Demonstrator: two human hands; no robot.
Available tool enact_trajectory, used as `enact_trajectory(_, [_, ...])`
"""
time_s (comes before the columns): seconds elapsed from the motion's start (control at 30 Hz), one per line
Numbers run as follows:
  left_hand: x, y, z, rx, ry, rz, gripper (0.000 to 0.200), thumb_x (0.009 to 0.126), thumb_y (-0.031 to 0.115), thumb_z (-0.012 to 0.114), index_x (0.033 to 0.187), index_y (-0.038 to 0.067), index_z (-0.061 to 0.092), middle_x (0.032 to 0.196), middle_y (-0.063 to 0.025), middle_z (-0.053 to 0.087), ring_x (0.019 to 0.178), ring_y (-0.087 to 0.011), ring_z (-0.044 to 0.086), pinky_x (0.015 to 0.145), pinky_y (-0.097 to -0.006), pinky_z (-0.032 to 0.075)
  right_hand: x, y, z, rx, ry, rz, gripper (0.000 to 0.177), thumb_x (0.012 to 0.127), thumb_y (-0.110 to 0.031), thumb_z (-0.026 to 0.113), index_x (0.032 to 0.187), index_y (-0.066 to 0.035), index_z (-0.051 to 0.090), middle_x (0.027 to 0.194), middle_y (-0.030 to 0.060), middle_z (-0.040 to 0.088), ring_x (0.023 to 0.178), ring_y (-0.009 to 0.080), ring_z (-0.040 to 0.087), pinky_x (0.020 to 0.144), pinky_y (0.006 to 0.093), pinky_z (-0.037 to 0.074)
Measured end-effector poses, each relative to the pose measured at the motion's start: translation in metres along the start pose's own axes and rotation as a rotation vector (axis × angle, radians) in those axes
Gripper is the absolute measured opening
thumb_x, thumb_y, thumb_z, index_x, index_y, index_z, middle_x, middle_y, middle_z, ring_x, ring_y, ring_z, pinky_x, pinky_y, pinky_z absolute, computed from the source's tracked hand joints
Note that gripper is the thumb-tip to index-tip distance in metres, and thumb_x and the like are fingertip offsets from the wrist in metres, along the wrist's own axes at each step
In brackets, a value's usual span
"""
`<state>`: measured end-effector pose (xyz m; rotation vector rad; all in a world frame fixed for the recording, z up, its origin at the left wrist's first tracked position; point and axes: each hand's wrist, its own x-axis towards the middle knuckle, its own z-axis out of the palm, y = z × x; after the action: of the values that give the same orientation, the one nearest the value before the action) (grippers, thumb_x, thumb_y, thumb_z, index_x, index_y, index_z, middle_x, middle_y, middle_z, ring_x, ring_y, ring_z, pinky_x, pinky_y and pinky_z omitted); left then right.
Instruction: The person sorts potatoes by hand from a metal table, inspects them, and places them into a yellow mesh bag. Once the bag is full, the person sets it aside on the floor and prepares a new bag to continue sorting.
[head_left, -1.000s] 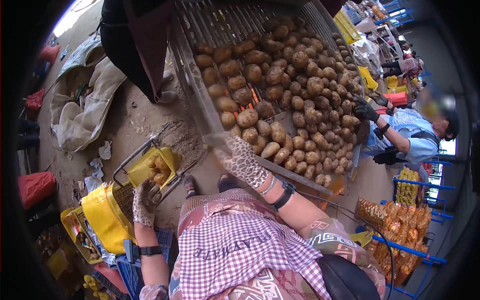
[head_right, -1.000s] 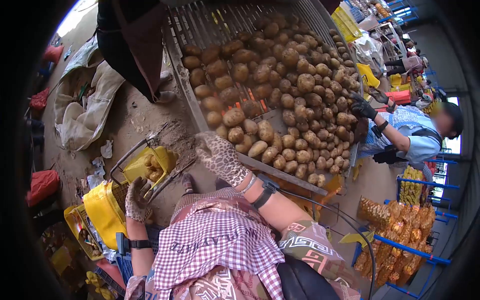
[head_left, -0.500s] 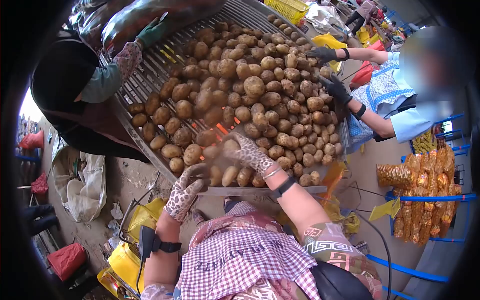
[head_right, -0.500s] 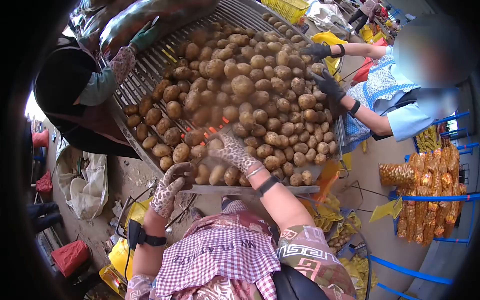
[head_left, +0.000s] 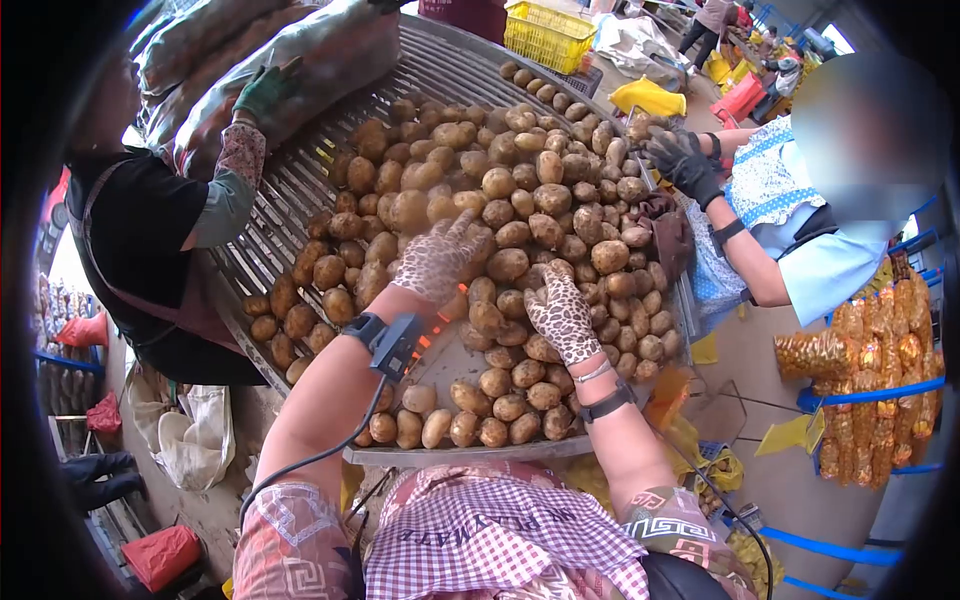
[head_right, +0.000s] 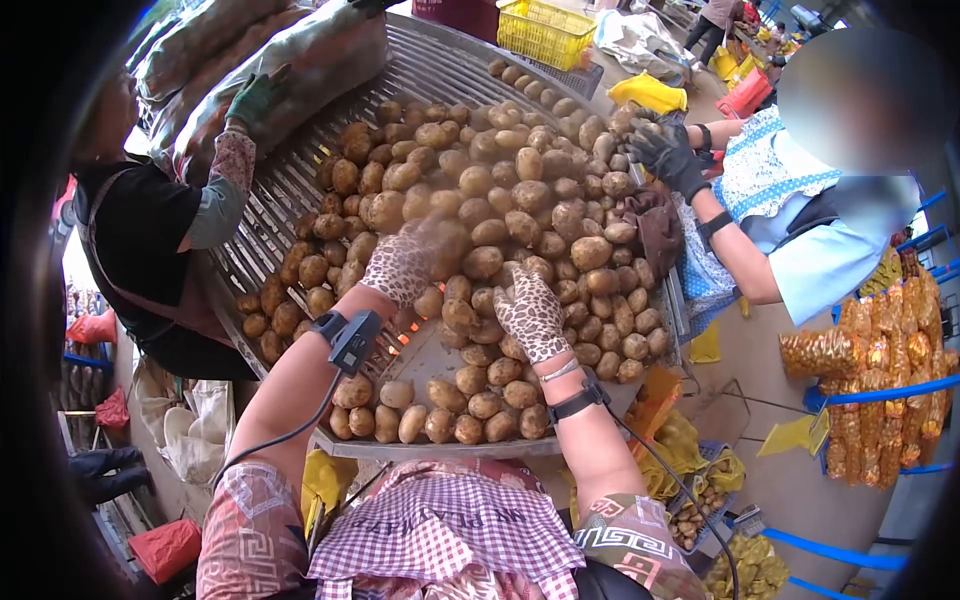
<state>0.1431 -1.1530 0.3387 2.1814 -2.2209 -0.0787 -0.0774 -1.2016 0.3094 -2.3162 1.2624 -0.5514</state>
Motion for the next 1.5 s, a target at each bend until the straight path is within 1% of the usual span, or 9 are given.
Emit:
enact_trajectory(0.23, [0.033,0.001,0.019,0.067,-0.115,-0.081,0.057,0.081,0.012,0.063,0.136,0.02,0.048,0.143,-0.0152,0.041,0.117,-0.0308,0.054,0.091,-0.0412,0.049,0.052,-0.012,0.001,0.514,0.003,0.015,0.031,0.082,-0.013,0.066,0.11,-0.002,0.062,0.103,0.0168,0.065,0.096,0.0302,0.062,0.086,0.0377,0.05])
enact_trajectory(0.33, [0.023,-0.008,-0.001,-0.153,-0.24,-0.142,0.065,0.075,0.025,0.074,0.133,0.013,0.049,0.136,-0.0173,0.049,0.116,-0.03,0.055,0.094,-0.0421,0.047,0.084,-0.019,0.002,0.325,0.117,-0.2,0.026,0.083,-0.013,0.065,0.105,0.0,0.063,0.101,0.0168,0.065,0.097,0.0329,0.06,0.088,0.0389,0.048])
enact_trajectory(0.53, [-0.075,0.003,0.076,-2.435,-0.042,-0.505,0.078,0.078,0.062,0.062,0.129,0.004,0.048,0.111,-0.0136,0.064,0.098,-0.0279,0.064,0.08,-0.0409,0.055,0.132,-0.067,0.032,0.06,-0.225,-0.191,0.055,0.084,-0.032,0.064,0.128,-0.001,0.051,0.118,0.0202,0.06,0.109,0.0351,0.058,0.094,0.0447,0.045])
enact_trajectory(0.63, [-0.095,0.022,0.083,-2.73,0.249,-0.823,0.083,0.079,0.071,0.052,0.126,0.003,0.051,0.113,-0.0137,0.064,0.097,-0.0281,0.065,0.072,-0.0417,0.056,0.153,-0.099,0.043,-0.197,-0.525,-0.161,0.074,0.08,-0.048,0.067,0.135,-0.004,0.045,0.122,0.0205,0.059,0.113,0.0338,0.057,0.094,0.0457,0.045])
enact_trajectory(0.8, [-0.122,0.031,0.075,-2.827,0.266,-0.749,0.082,0.082,0.072,0.045,0.12,0.001,0.056,0.114,-0.014,0.063,0.093,-0.0279,0.066,0.071,-0.0405,0.057,0.154,-0.086,0.057,-0.306,-0.456,-0.187,0.071,0.079,-0.044,0.068,0.137,-0.009,0.044,0.13,0.0175,0.055,0.118,0.033,0.054,0.096,0.0441,0.044])
enact_trajectory(1.0, [-0.163,0.033,0.057,-2.959,0.329,-0.452,0.062,0.09,0.057,0.046,0.12,0.004,0.056,0.116,-0.014,0.063,0.091,-0.0244,0.066,0.073,-0.0423,0.057,0.087,-0.092,0.014,1.062,-0.665,-0.043,0.069,0.076,-0.02,0.072,0.136,-0.004,0.044,0.13,0.0096,0.053,0.122,0.019,0.047,0.107,0.0314,0.034])
enact_trajectory(1.23, [-0.246,0.023,0.03,-2.947,0.566,-0.209,0.075,0.085,0.056,0.059,0.14,0.01,0.037,0.126,-0.015,0.055,0.109,-0.0312,0.06,0.081,-0.0479,0.056,-0.019,-0.159,0.008,1.553,-0.967,0.132,0.068,0.079,-0.02,0.065,0.138,0.0,0.04,0.131,0.0117,0.051,0.124,0.0217,0.047,0.108,0.0325,0.035])
enact_trajectory(1.33, [-0.314,0.034,0.032,-2.791,0.637,-0.371,0.063,0.092,0.048,0.055,0.139,0.01,0.039,0.125,-0.0133,0.055,0.114,-0.0295,0.057,0.091,-0.0459,0.052,-0.074,-0.182,0.051,1.535,-1.282,0.461,0.06,0.085,-0.02,0.063,0.138,-0.005,0.038,0.127,0.0168,0.053,0.106,0.0295,0.061,0.08,0.0362,0.058])
enact_trajectory(1.5, [-0.464,0.063,0.066,-2.785,0.76,-0.777,0.058,0.091,0.049,0.055,0.131,0.009,0.047,0.12,-0.0125,0.06,0.103,-0.0261,0.061,0.084,-0.0411,0.052,-0.183,-0.228,0.135,1.317,-1.564,0.721,0.055,0.088,-0.02,0.062,0.137,-0.01,0.039,0.123,0.0172,0.056,0.096,0.0305,0.066,0.072,0.038,0.058])
